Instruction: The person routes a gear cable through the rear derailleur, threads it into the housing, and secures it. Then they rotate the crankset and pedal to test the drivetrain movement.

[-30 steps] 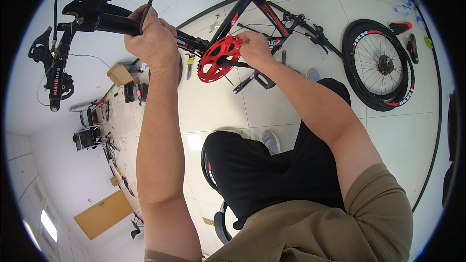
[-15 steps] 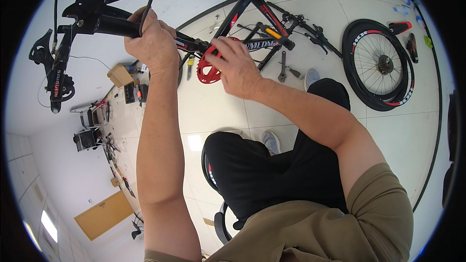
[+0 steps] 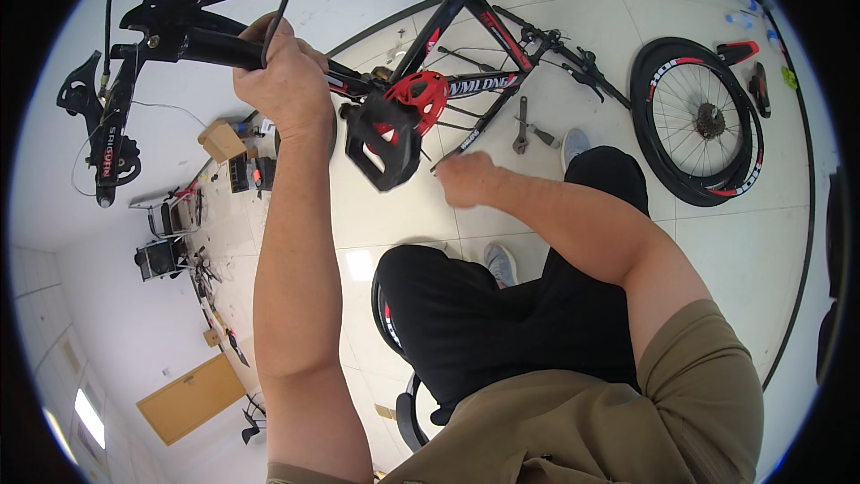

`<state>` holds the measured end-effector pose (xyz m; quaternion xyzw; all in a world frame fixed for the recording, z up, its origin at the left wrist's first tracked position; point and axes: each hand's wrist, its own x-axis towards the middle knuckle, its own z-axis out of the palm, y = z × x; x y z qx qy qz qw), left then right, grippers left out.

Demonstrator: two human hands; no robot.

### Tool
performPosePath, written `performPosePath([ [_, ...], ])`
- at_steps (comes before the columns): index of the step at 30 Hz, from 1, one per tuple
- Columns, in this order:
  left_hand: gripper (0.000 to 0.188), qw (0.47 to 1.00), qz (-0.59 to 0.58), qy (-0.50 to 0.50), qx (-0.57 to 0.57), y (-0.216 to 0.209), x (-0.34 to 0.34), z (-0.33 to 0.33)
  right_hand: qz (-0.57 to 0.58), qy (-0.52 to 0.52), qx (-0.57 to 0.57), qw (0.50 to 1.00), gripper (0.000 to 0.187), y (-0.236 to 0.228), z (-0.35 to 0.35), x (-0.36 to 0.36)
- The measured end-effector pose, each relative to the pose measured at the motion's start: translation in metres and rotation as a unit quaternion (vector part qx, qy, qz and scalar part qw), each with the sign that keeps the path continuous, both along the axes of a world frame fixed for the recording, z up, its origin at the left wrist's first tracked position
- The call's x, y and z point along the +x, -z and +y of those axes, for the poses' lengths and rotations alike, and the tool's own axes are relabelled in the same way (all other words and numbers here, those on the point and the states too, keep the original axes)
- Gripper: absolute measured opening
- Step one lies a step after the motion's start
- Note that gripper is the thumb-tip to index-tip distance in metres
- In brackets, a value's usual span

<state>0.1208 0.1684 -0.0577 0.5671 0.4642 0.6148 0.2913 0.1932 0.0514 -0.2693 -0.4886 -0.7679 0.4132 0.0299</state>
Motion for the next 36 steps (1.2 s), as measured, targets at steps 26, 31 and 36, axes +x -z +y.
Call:
performPosePath([
  [26,0.011,1.000,-0.002,-0.028,-0.006,-0.003,0.004,-0.006,0.171,0.260,0.377,0.872,0.068,-0.053,0.023,0.010],
  [31,0.012,1.000,-0.007,-0.011,-0.001,-0.001,0.005,-0.006,0.167,0.159,0.400,0.887,0.057,-0.064,0.005,0.000],
  [36,0.013,1.000,-0.003,-0.020,-0.014,-0.002,0.001,-0.005,0.369,0.145,0.430,0.811,0.040,-0.059,0.012,0.003],
])
